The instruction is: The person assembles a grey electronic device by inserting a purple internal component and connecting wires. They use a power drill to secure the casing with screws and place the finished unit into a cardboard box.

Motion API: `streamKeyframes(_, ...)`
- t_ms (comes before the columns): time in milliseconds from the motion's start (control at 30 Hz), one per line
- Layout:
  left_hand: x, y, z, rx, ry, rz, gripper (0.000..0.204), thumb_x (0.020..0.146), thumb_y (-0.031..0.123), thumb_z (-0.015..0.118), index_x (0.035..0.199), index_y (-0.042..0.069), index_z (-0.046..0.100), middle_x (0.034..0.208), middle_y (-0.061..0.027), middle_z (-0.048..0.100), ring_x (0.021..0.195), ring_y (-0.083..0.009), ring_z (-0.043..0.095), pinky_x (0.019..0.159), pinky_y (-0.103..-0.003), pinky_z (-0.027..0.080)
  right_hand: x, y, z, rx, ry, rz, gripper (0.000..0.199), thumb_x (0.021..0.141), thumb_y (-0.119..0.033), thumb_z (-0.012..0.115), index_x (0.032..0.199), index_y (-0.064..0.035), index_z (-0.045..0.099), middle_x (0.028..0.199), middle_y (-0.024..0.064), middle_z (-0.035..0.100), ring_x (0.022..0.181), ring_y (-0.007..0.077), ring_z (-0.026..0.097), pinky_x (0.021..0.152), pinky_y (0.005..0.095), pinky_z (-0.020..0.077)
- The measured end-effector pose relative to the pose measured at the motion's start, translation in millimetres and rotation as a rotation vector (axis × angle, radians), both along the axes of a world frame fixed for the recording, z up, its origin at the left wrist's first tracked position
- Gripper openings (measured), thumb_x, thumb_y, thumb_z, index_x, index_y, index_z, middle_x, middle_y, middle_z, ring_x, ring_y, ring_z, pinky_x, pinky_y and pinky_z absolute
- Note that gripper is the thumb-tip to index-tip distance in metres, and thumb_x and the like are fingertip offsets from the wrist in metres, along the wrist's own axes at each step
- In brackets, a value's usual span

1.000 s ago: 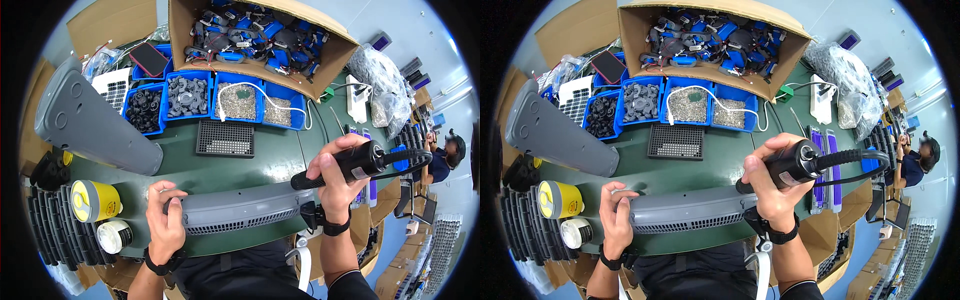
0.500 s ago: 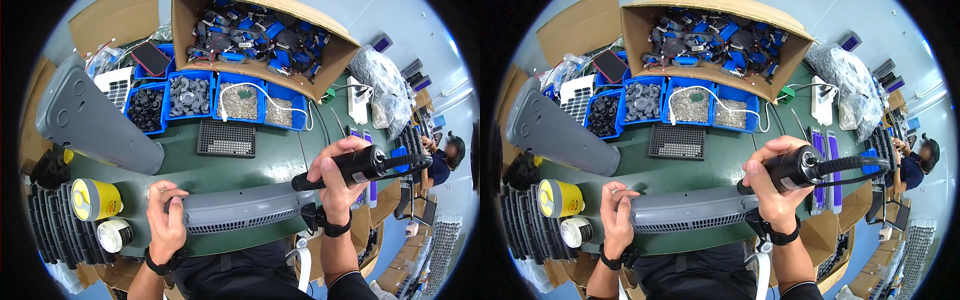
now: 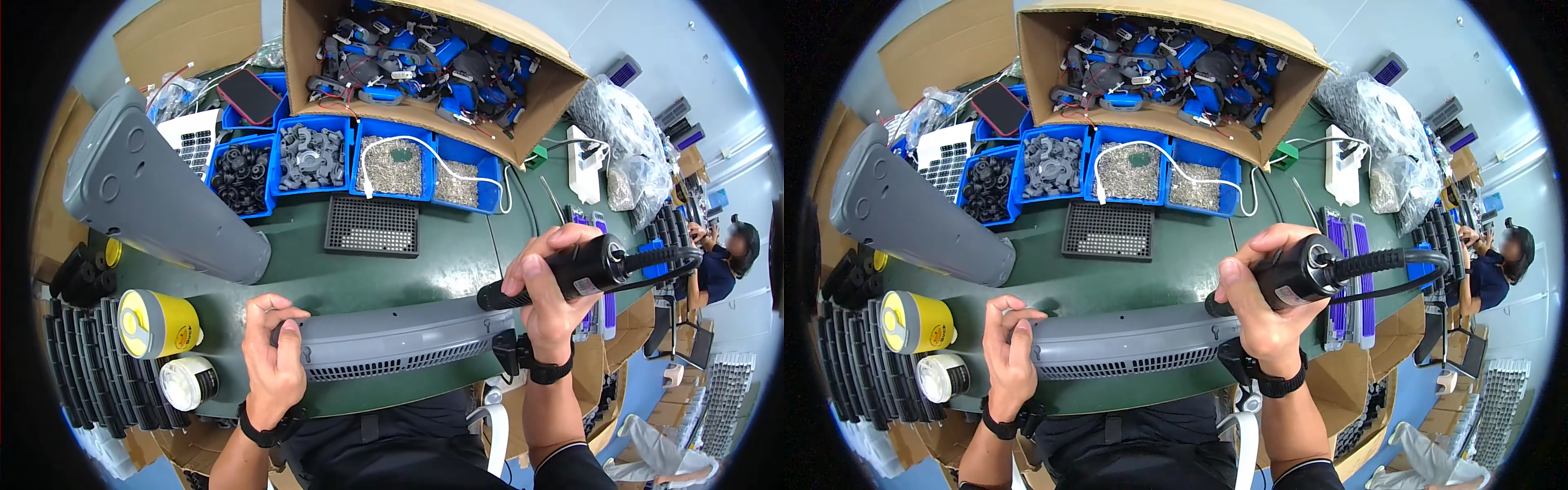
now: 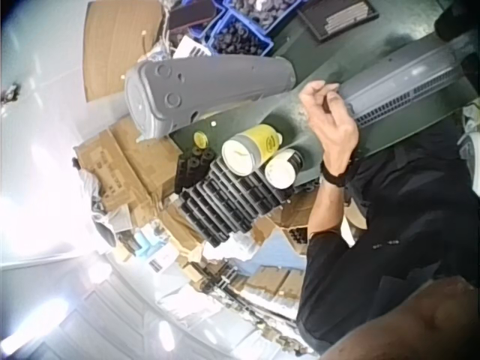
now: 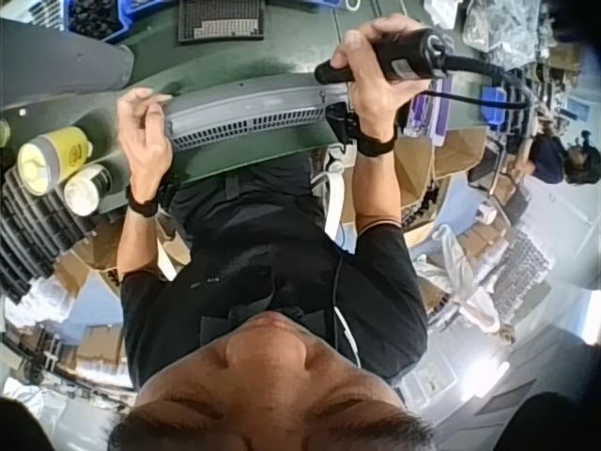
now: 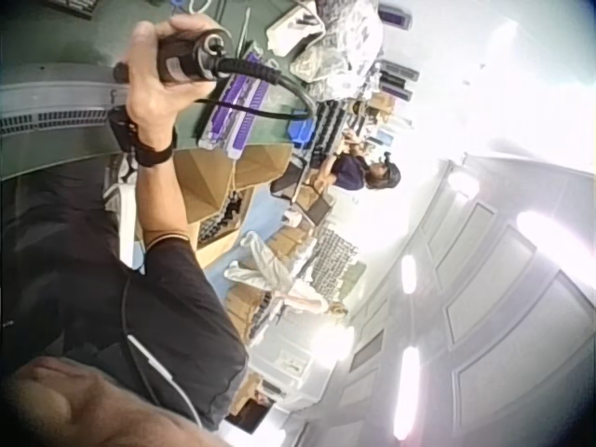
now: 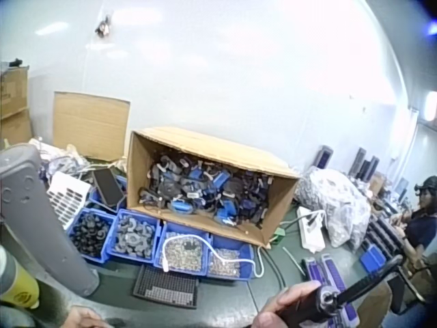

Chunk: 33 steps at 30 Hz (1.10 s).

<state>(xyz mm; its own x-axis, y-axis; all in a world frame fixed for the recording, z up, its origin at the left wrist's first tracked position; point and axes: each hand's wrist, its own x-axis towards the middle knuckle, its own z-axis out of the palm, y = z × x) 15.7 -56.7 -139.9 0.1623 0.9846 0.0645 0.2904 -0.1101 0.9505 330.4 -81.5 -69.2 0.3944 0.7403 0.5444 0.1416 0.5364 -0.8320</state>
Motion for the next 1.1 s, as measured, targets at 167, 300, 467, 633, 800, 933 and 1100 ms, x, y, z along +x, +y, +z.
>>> streamKeyframes(167,3,2,0,0.008,-0.016,0.018,0.028,0.098,0.002,0.049,0.126,0.002,0.050,0.095,-0.0151,0.075,0.073,-0.0134,0.057,0.070,-0.031,0.044,1,-2,6,-0.018,0.014,-0.003,0.039,0.086,0.014,0.072,0.117,-0.0011,0.053,0.079,0.0114,0.068,0.059,0.0133,0.064,0.056,0.0262,0.0522)
streamKeyframes(300,2,0,0,0.058,0.010,0.007,0.030,0.098,0.003,0.048,0.128,0.003,0.050,0.096,-0.0161,0.075,0.072,-0.0127,0.055,0.068,-0.030,0.043,14,-10,29,0.130,0.033,0.013,0.037,0.089,0.006,0.072,0.122,0.0002,0.055,0.083,0.0161,0.071,0.058,0.0168,0.065,0.055,0.0279,0.0532)
streamKeyframes(467,0,-4,-1,0.058,0.005,-0.001,0.038,0.098,0.005,0.051,0.135,0.000,0.049,0.101,-0.0185,0.073,0.085,-0.0201,0.064,0.082,-0.035,0.049,65,-14,75,-0.306,0.096,-0.357,0.033,0.105,-0.030,0.067,0.120,-0.0025,0.058,0.090,0.0116,0.071,0.058,0.0155,0.062,0.054,0.0282,0.0529)
streamKeyframes(633,-6,-32,-1,0.316,0.103,-0.081,0.056,0.099,0.017,0.058,0.148,-0.006,0.041,0.120,-0.0225,0.068,0.110,-0.0273,0.064,0.107,-0.042,0.043,120,-14,-2,-0.934,0.199,-0.137,0.041,0.109,-0.044,0.056,0.127,-0.0071,0.057,0.104,0.0090,0.069,0.088,0.0181,0.065,0.072,0.0361,0.0568)
streamKeyframes(800,-44,-52,-26,0.526,0.293,-0.337,0.138,0.067,0.048,0.099,0.163,-0.004,0.015,0.142,-0.0275,0.057,0.138,-0.0482,0.052,0.114,-0.059,0.040,117,-13,-61,-1.001,-0.216,-0.288,0.055,0.102,-0.020,0.067,0.148,0.0054,0.050,0.135,0.0222,0.066,0.126,0.0317,0.062,0.108,0.0390,0.0454)
streamKeyframes(933,-49,-66,-20,0.521,0.416,-0.396,0.147,0.063,0.037,0.104,0.166,-0.001,0.008,0.150,-0.0275,0.050,0.143,-0.0494,0.048,0.118,-0.061,0.034,115,-13,-74,-0.973,-0.502,-0.364,0.067,0.097,-0.012,0.067,0.157,0.0049,0.042,0.149,0.0330,0.056,0.143,0.0436,0.052,0.120,0.0429,0.0387)
streamKeyframes(1100,-52,-68,-25,0.643,0.382,-0.390,0.133,0.071,0.023,0.100,0.166,0.003,0.009,0.150,-0.0244,0.052,0.144,-0.0496,0.046,0.118,-0.062,0.038,109,-19,-78,-0.946,-0.660,-0.293,0.073,0.094,-0.004,0.064,0.161,0.0036,0.036,0.155,0.0335,0.049,0.149,0.0444,0.044,0.124,0.0428,0.0350)
